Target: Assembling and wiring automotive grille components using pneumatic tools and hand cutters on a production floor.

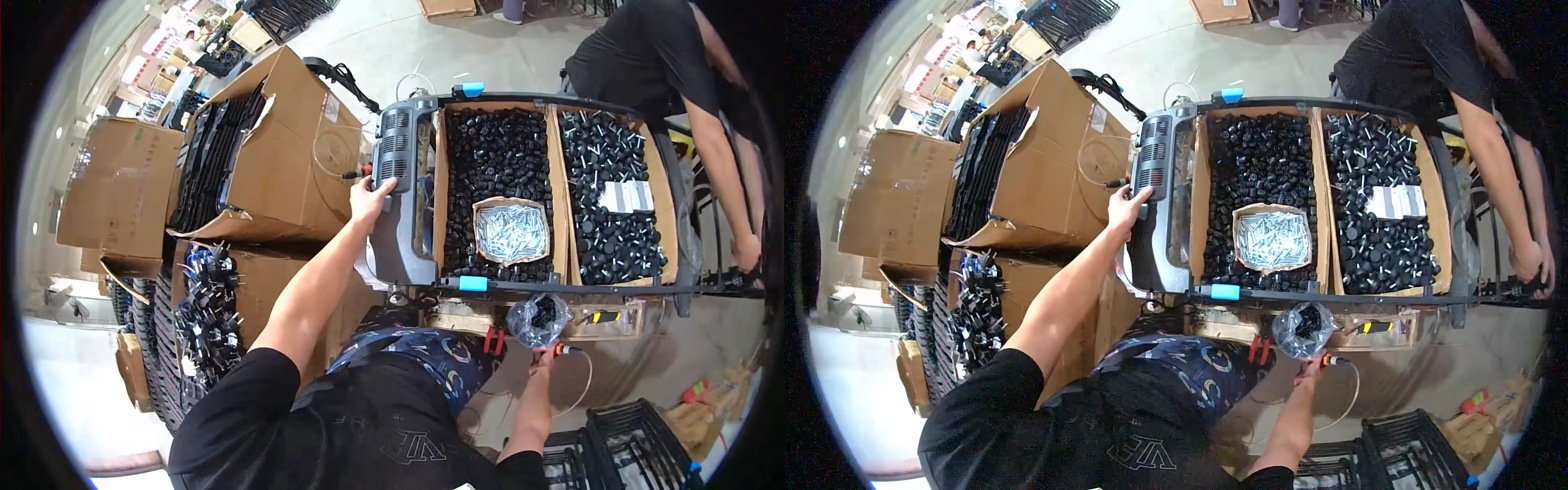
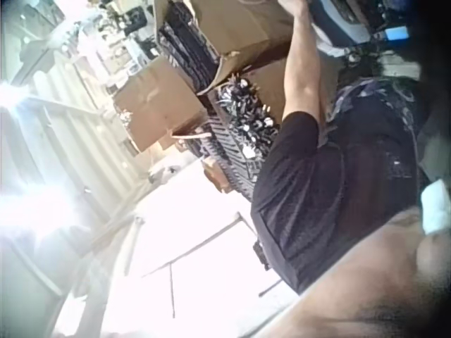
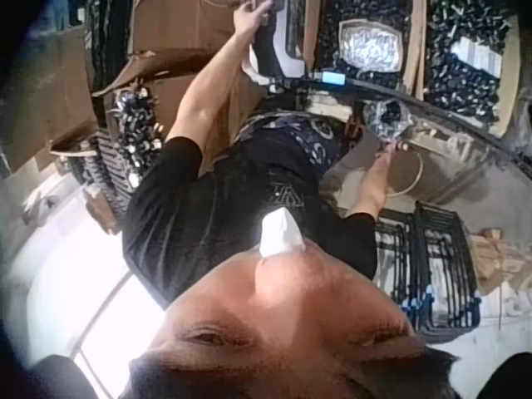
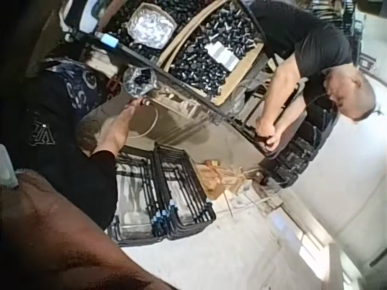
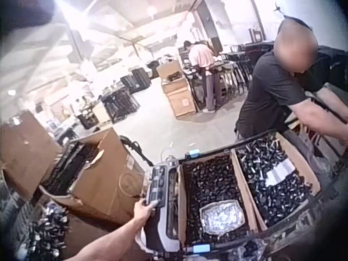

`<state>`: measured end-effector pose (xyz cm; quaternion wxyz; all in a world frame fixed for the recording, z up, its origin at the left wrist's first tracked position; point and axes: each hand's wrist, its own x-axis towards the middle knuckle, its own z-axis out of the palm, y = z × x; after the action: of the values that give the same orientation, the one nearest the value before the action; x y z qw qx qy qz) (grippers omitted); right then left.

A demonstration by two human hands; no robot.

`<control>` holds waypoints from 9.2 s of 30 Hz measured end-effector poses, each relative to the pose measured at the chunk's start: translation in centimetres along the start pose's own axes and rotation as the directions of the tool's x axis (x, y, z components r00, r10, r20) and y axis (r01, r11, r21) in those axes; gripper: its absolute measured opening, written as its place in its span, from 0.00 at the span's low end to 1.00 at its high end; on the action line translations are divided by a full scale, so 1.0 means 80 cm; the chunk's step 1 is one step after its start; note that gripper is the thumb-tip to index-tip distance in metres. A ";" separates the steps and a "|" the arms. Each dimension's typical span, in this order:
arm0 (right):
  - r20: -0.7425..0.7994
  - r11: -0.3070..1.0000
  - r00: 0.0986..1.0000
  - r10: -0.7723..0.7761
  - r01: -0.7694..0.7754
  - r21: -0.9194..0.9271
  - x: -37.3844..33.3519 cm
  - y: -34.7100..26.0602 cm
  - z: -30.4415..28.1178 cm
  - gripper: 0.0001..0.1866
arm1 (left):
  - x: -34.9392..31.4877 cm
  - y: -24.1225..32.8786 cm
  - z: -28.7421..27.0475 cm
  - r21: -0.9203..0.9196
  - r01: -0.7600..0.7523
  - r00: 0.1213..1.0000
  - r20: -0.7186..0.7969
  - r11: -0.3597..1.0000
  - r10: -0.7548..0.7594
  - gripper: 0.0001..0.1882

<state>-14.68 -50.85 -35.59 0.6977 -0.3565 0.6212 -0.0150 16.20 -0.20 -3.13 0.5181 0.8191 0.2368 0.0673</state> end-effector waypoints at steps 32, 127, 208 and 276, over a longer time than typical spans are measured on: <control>0.285 0.921 0.913 -0.293 0.190 0.340 -0.379 -0.132 0.020 0.13 | -0.110 -0.248 -0.009 0.624 -0.422 0.811 0.584 0.657 -0.034 0.17; 0.853 0.547 -0.030 -0.521 0.756 0.360 -0.601 -0.025 0.695 0.05 | 0.006 -0.051 -0.062 -0.291 0.306 0.937 0.261 0.907 -0.233 0.22; 0.714 0.736 0.253 -0.652 0.436 0.518 -0.647 -0.161 0.293 0.11 | -0.260 0.054 -0.058 -0.439 0.804 0.466 0.884 0.401 0.035 0.08; 0.668 0.647 0.188 -0.720 0.532 0.547 -0.597 -0.133 0.324 0.05 | -0.219 0.004 -0.143 -0.569 0.650 0.751 0.583 0.504 -0.310 0.09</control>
<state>1.70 -24.23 10.14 0.8652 -0.4669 -0.0131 -0.1826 -3.20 0.99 4.68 0.8390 0.4245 0.2977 -0.1650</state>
